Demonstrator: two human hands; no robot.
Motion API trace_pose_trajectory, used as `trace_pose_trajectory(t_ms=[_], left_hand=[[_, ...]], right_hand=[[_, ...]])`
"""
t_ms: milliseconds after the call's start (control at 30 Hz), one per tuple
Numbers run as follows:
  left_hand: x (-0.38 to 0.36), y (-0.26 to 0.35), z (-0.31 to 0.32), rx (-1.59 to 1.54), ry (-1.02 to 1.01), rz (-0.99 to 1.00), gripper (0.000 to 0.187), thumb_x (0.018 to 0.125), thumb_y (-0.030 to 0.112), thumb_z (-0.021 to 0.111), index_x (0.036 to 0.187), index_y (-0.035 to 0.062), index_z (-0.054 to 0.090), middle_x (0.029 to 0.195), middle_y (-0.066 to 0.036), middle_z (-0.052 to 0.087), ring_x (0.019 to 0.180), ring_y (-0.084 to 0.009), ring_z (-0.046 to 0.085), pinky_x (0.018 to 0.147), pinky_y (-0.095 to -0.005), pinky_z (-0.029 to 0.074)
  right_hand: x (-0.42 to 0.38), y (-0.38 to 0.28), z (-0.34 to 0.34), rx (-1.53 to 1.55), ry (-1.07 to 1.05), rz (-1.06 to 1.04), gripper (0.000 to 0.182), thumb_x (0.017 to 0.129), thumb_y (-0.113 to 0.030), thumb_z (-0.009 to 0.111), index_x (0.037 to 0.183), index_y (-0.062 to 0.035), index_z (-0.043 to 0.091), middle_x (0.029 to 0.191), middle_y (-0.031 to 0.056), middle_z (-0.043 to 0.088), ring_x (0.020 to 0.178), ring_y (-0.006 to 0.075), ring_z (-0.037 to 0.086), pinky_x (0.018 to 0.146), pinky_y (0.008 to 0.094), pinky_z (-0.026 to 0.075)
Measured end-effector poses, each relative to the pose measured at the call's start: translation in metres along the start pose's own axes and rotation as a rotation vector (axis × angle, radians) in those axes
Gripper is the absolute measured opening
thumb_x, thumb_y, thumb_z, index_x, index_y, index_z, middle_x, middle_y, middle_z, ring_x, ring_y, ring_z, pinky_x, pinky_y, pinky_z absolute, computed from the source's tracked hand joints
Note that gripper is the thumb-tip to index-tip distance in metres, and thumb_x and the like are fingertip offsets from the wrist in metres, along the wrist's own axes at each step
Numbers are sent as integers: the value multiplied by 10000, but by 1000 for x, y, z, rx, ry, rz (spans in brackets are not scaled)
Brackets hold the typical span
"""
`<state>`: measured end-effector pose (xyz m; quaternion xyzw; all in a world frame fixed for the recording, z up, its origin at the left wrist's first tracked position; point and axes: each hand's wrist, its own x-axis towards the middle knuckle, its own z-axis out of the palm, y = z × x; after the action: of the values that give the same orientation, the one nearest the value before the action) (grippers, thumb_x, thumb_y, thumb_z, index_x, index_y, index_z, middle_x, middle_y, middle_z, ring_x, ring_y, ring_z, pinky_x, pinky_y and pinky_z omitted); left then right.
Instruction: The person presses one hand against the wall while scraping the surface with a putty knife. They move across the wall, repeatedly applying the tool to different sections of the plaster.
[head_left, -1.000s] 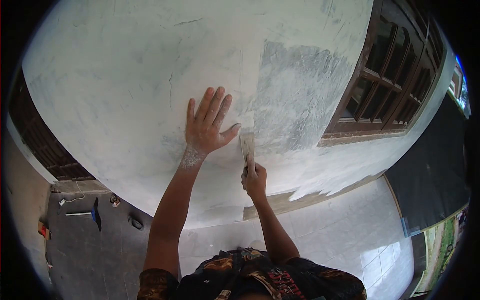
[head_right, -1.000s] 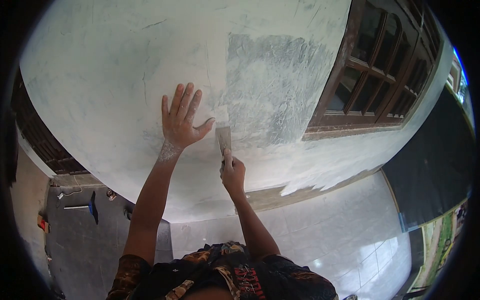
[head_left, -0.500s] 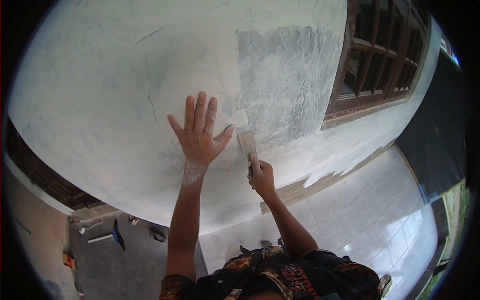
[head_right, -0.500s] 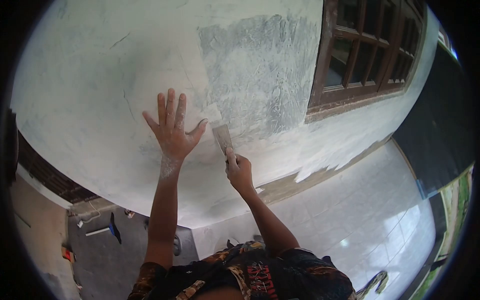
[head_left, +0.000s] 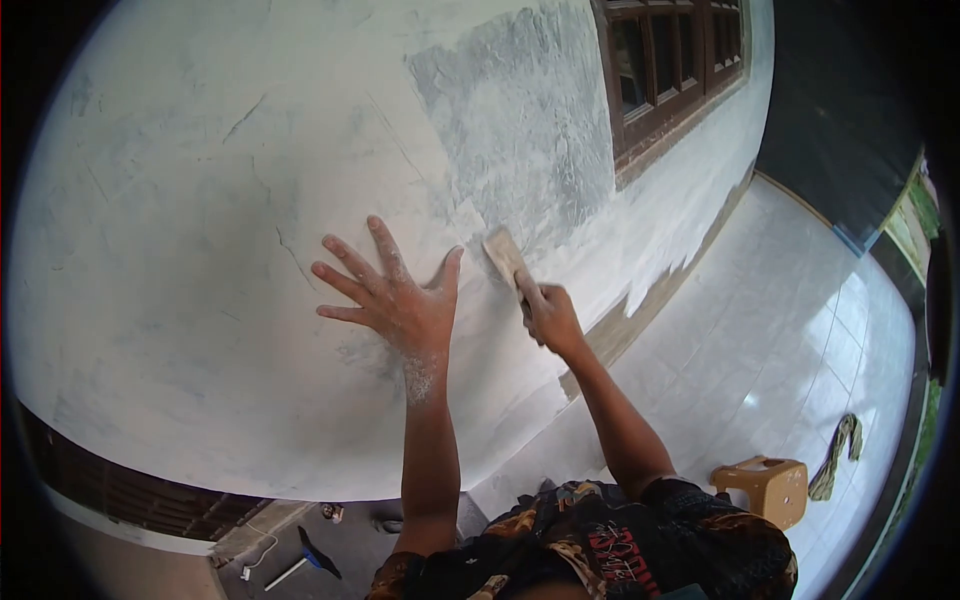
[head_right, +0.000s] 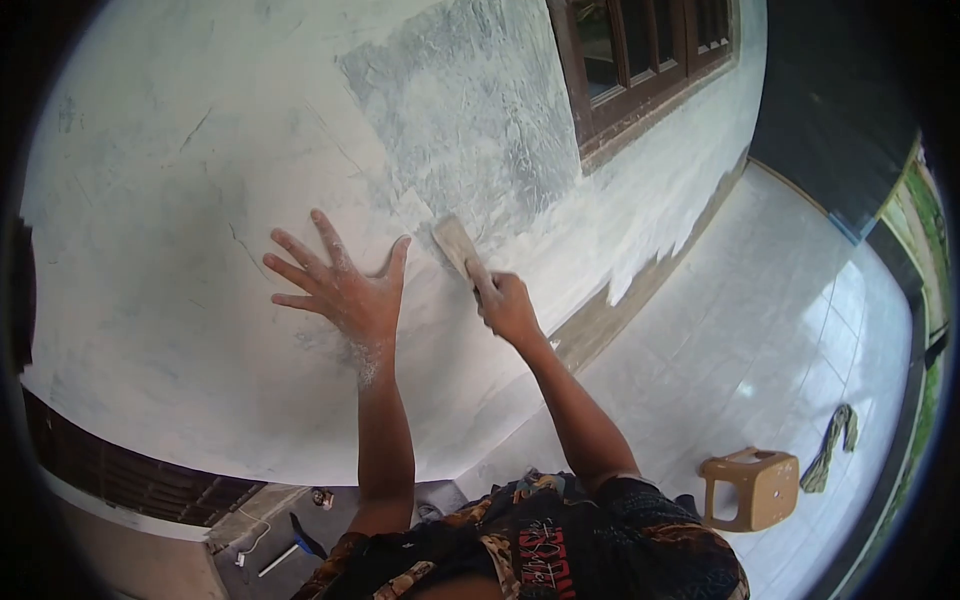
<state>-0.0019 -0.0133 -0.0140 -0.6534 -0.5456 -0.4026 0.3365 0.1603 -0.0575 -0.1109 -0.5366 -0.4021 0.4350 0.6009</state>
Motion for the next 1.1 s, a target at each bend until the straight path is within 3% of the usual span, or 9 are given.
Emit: trace_pose_trajectory(t_ms=[233, 433, 533, 700, 833, 900, 1100], left_hand=[[2, -1, 5, 11, 13, 11, 1188, 636, 719, 754, 1557, 185, 224, 1588, -305, -34, 1434, -559, -96, 960, -849, -14], [2, 5, 6, 40, 16, -31, 1221, 618, 742, 743, 1563, 196, 196, 1586, -306, -51, 1432, -560, -101, 973, -843, 7], [4, 9, 9, 42, 28, -56, 1239, 609, 747, 744, 1566, 202, 177, 1585, -308, -61, 1432, -562, -98, 978, -841, 14], [3, 10, 9, 60, 54, -55, 1266, 594, 746, 754, 1570, 202, 159, 1582, -312, -65, 1431, -567, -85, 978, -843, 29], [4, 10, 8, 69, 62, -46, 1279, 585, 747, 761, 1568, 191, 162, 1581, -313, -62, 1430, -570, -80, 973, -847, 53], [4, 10, 7, 71, 67, -45, 1280, 583, 748, 762, 1567, 187, 166, 1581, -313, -62, 1430, -571, -80, 971, -848, 61], [4, 12, 6, 85, 39, -59, 1269, 586, 744, 764, 1562, 169, 190, 1573, -328, -48, 1423, -583, -77, 969, -850, 68]], right_hand=[[-6, 0, 2, 43, 6, 81, 639, 957, -570, 524, 575, -59, 487, 488, 19, 459, 386, 101, 445, 353, 282, 355], [11, -21, -7, 12, -56, 1, 652, 957, -574, 519, 563, -55, 498, 486, 19, 462, 392, 103, 450, 354, 290, 359], [7, -1, -12, -40, -49, 20, 660, 962, -574, 508, 561, -49, 510, 485, 18, 467, 388, 110, 452, 349, 298, 360], [18, -9, -17, -161, -53, -40, 711, 964, -591, 483, 559, -8, 520, 485, 52, 474, 485, 157, 511, 512, 340, 423], [14, -7, -18, -136, -70, -53, 712, 961, -600, 483, 563, -11, 523, 493, 55, 485, 481, 153, 497, 500, 342, 415], [8, 0, -16, -89, -92, 93, 703, 962, -591, 491, 566, -12, 524, 499, 54, 485, 478, 150, 483, 493, 343, 407], [23, -9, -16, -105, -84, -51, 677, 974, -556, 499, 570, -13, 525, 507, 40, 484, 471, 131, 481, 480, 328, 403]])
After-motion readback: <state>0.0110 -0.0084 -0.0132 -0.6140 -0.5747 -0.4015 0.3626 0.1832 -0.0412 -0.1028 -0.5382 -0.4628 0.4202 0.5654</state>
